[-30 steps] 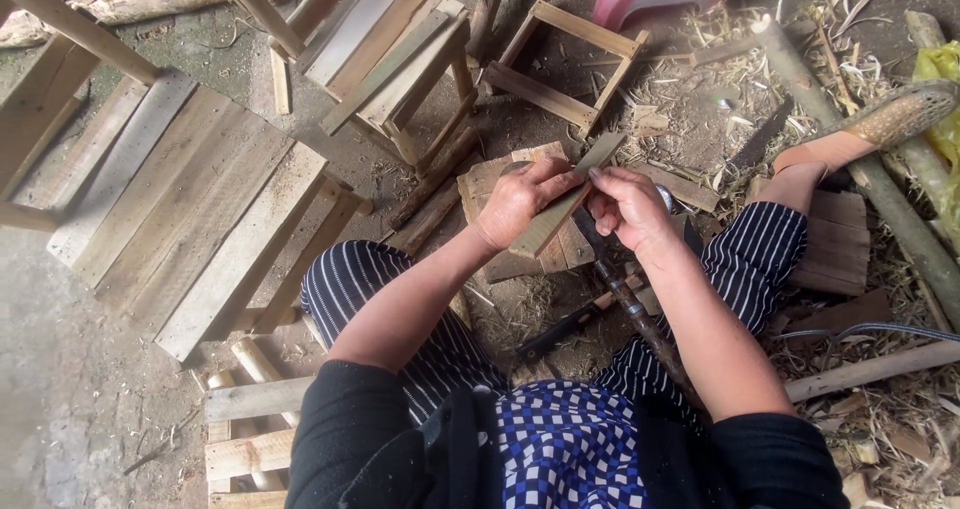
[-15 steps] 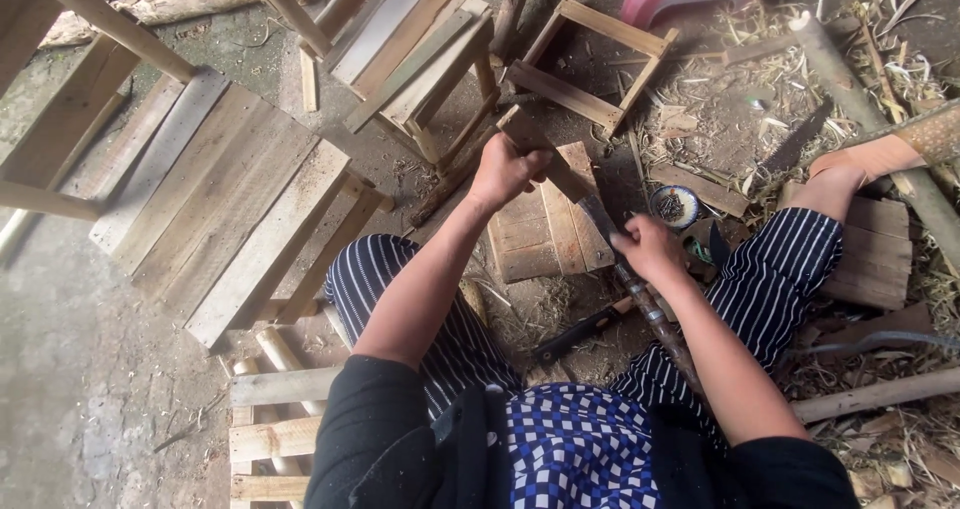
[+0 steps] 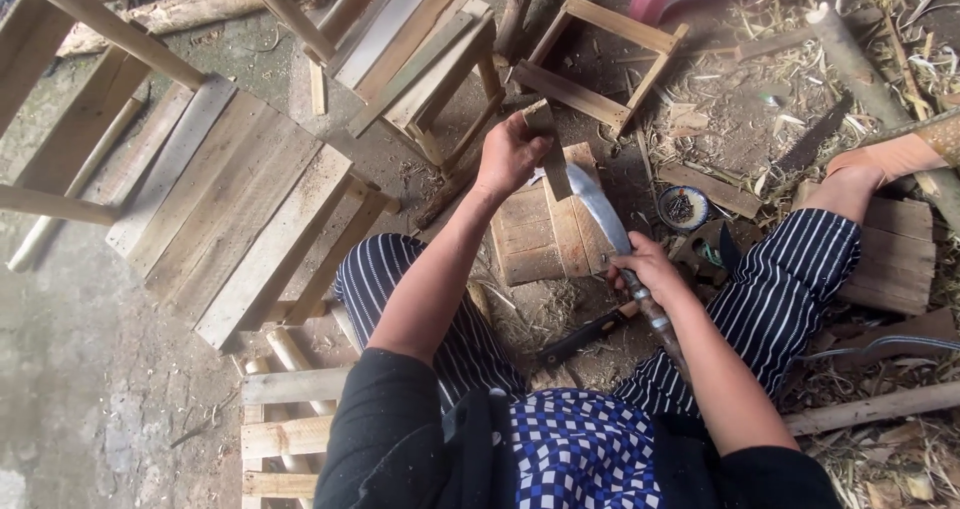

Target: The person sits on the floor and uses a curved blade to carve and shape a small piece of wood. They repeatedly strike the wood against a larger wooden block to remove material and refine the shape.

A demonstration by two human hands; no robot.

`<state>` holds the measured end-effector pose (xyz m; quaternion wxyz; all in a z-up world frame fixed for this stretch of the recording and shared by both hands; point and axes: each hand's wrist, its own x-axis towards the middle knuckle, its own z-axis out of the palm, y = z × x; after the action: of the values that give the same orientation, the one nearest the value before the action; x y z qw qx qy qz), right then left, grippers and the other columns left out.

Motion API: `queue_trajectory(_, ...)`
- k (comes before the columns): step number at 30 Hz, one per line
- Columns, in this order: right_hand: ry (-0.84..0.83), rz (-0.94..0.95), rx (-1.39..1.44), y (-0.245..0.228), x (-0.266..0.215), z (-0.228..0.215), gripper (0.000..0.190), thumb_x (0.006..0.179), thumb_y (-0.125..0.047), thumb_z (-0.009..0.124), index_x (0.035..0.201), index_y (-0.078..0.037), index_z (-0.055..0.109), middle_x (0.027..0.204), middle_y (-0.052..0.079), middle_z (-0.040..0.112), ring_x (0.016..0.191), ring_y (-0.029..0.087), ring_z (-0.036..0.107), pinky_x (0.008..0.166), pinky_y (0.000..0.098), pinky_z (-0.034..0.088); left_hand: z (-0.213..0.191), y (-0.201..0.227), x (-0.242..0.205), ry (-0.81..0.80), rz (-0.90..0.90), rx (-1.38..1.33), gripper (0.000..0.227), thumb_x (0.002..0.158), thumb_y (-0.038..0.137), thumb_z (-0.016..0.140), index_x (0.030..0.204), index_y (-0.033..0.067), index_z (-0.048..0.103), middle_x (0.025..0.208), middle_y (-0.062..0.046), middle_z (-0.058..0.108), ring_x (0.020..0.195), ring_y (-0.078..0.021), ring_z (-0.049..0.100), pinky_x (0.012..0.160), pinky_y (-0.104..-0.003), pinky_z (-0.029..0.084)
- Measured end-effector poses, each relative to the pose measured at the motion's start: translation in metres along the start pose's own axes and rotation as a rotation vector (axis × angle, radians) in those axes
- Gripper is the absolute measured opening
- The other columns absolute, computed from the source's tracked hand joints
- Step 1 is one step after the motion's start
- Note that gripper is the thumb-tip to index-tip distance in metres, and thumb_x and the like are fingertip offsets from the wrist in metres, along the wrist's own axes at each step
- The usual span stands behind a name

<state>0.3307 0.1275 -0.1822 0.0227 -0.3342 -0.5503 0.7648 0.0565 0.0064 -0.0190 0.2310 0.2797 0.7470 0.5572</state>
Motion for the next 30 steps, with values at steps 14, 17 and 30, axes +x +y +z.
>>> queue_trajectory(14,0.437,-0.255,-0.827,-0.062,-0.076,0.039,0.029,0.098,-0.041,0.063,0.123,-0.029,0.067,0.094,0.009,0.077,0.093,0.036,0.074,0.080,0.0509,0.058,0.020,0.018,-0.012,-0.082,0.085,0.521,0.041,0.085,0.025,0.066,0.126,0.0188,0.066,0.101,-0.016,0.078,0.108,-0.0392,0.071,0.098,-0.055,0.056)
queue_trajectory(17,0.422,-0.302,-0.821,-0.058,-0.075,0.039,0.026,0.097,-0.035,0.060,0.119,-0.023,0.067,0.087,0.015,0.076,0.092,0.042,0.073,0.082,0.0550,0.057,0.022,0.007,-0.006,-0.065,0.083,0.644,0.035,0.083,0.029,0.068,0.116,0.0176,0.069,0.095,-0.015,0.078,0.103,-0.0382,0.073,0.093,-0.053,0.058)
queue_trajectory(30,0.386,-0.423,-0.871,-0.037,-0.048,0.052,0.018,0.094,-0.032,0.059,0.106,-0.020,0.065,0.082,0.016,0.075,0.085,0.042,0.074,0.077,0.0561,0.058,0.012,-0.002,-0.001,0.026,0.155,0.622,0.026,0.084,0.024,0.075,0.106,0.0109,0.071,0.086,-0.020,0.075,0.095,-0.0425,0.073,0.083,-0.055,0.060)
